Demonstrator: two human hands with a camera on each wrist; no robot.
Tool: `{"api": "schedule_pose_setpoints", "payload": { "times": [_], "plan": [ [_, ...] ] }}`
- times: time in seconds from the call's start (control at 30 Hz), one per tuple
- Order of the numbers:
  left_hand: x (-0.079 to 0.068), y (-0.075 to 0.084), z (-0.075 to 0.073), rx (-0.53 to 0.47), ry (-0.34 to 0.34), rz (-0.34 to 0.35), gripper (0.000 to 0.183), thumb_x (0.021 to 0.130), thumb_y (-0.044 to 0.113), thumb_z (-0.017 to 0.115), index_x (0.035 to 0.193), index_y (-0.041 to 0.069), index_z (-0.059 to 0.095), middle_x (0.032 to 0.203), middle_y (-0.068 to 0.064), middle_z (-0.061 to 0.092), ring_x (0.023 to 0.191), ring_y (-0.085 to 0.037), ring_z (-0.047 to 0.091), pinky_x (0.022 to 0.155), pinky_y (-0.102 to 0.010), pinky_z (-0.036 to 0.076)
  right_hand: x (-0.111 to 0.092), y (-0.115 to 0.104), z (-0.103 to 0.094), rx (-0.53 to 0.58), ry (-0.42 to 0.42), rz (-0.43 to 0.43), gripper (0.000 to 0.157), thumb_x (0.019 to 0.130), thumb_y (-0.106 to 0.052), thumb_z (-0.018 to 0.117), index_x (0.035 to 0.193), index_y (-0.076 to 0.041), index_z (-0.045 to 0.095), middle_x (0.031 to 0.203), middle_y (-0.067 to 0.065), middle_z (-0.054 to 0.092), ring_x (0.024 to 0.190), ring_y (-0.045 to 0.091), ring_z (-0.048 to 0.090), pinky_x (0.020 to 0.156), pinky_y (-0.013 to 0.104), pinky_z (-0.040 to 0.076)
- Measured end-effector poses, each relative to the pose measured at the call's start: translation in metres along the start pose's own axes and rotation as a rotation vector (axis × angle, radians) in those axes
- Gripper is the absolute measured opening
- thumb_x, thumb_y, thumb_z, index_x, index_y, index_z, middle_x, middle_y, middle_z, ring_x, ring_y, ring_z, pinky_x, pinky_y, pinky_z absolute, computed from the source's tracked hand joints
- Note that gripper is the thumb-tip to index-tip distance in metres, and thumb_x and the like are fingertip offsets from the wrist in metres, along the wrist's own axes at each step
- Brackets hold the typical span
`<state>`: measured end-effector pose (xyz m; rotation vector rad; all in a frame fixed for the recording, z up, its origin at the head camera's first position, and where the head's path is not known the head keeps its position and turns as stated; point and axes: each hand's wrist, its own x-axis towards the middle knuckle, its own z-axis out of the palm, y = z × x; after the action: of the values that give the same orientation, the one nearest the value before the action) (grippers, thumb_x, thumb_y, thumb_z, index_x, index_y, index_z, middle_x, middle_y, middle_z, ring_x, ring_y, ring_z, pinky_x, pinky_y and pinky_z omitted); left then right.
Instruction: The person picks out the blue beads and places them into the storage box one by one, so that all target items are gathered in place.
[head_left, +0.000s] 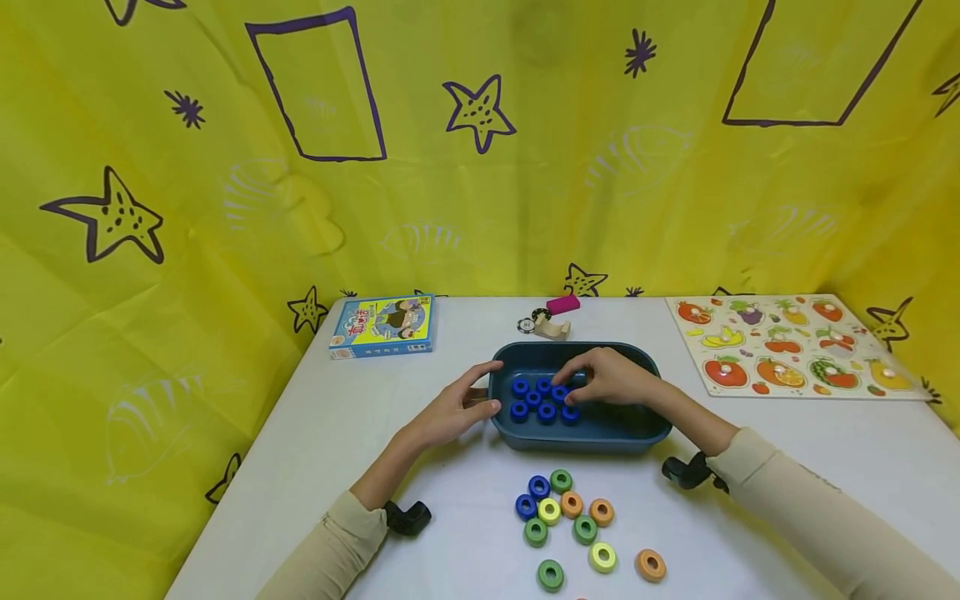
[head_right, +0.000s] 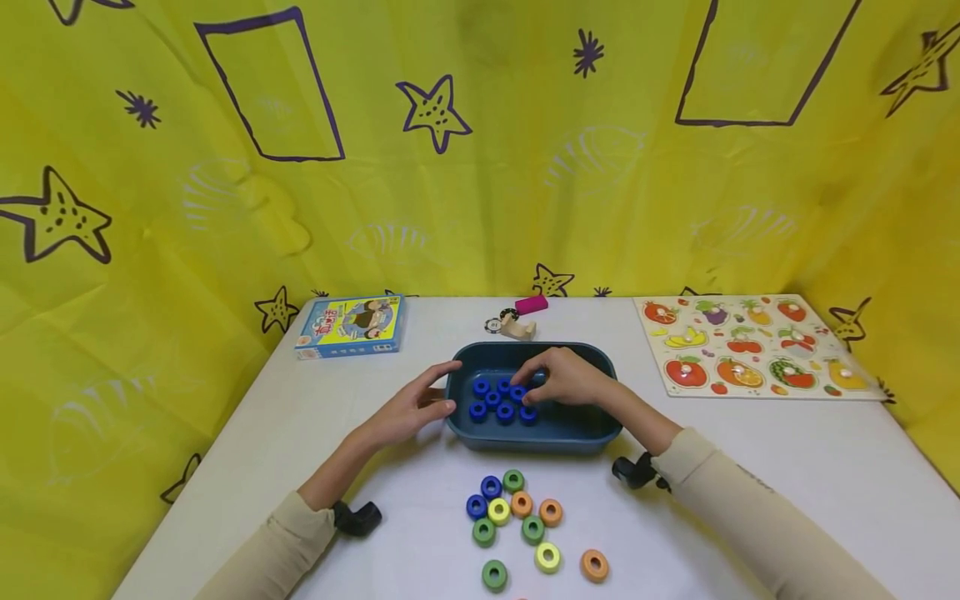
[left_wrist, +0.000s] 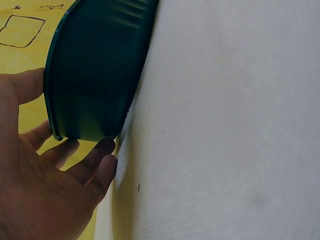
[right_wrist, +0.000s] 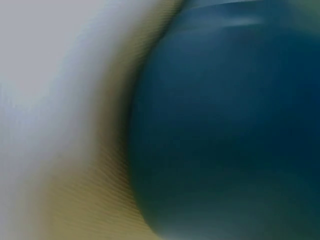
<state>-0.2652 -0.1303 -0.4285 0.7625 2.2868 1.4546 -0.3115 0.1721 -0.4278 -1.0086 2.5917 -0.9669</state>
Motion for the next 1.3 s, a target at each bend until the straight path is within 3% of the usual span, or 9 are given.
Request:
{"api": "schedule_pose_setpoints", "payload": {
  "times": [0.2, 0.53, 0.87, 1.1, 1.3],
  "plan": [
    [0.007, -0.020, 0.002, 0.011, 0.032, 0.003, 0.059, 0.093, 0.030, 0.057, 0.145, 0.029, 0.029, 0.150, 0.005, 0.024, 0.123, -0.024, 0.045, 0.098, -0.041, 0.039, 0.000, 0.000, 0.002, -0.005, 0.010, -0.014, 0.024, 0.077, -0.029, 0.076, 0.100, -0.023, 0.072, 0.095, -0.005, 0.063, 0.048, 0.008, 0.048, 0.045, 0.023, 0.041],
    [0.007, -0.021, 0.003, 0.017, 0.036, 0.012, 0.059, 0.093, 0.027, 0.057, 0.145, 0.029, 0.029, 0.149, 0.006, 0.024, 0.123, -0.024, 0.045, 0.099, -0.041, 0.038, -0.001, -0.001, 0.006, -0.002, 0.015, -0.007, 0.020, 0.079, -0.025, 0.075, 0.098, -0.022, 0.073, 0.094, -0.004, 0.061, 0.058, 0.010, 0.053, 0.052, 0.025, 0.046],
    [0.007, -0.021, 0.003, 0.010, 0.030, 0.015, 0.058, 0.094, 0.027, 0.056, 0.145, 0.031, 0.029, 0.150, 0.006, 0.024, 0.123, -0.025, 0.045, 0.099, -0.043, 0.038, -0.003, -0.001, 0.005, -0.004, 0.063, -0.033, 0.020, 0.080, -0.026, 0.074, 0.099, -0.021, 0.073, 0.090, -0.005, 0.062, 0.059, 0.011, 0.054, 0.051, 0.026, 0.047],
    [0.007, -0.023, 0.003, 0.024, 0.033, -0.003, 0.058, 0.093, 0.030, 0.057, 0.144, 0.037, 0.028, 0.149, 0.009, 0.023, 0.124, -0.024, 0.044, 0.099, -0.042, 0.038, -0.015, -0.040, 0.003, 0.072, 0.071, -0.130, 0.022, 0.081, -0.030, 0.073, 0.101, -0.023, 0.071, 0.093, 0.000, 0.064, 0.062, 0.011, 0.053, 0.052, 0.025, 0.045],
    [0.007, -0.023, 0.002, 0.022, 0.031, 0.009, 0.059, 0.093, 0.033, 0.056, 0.145, 0.034, 0.028, 0.150, 0.008, 0.023, 0.124, -0.024, 0.044, 0.100, -0.042, 0.037, -0.032, -0.085, 0.026, 0.114, -0.037, -0.252, 0.022, 0.082, -0.029, 0.072, 0.103, -0.029, 0.070, 0.096, -0.008, 0.065, 0.059, 0.006, 0.051, 0.051, 0.023, 0.044]
  ]
}}
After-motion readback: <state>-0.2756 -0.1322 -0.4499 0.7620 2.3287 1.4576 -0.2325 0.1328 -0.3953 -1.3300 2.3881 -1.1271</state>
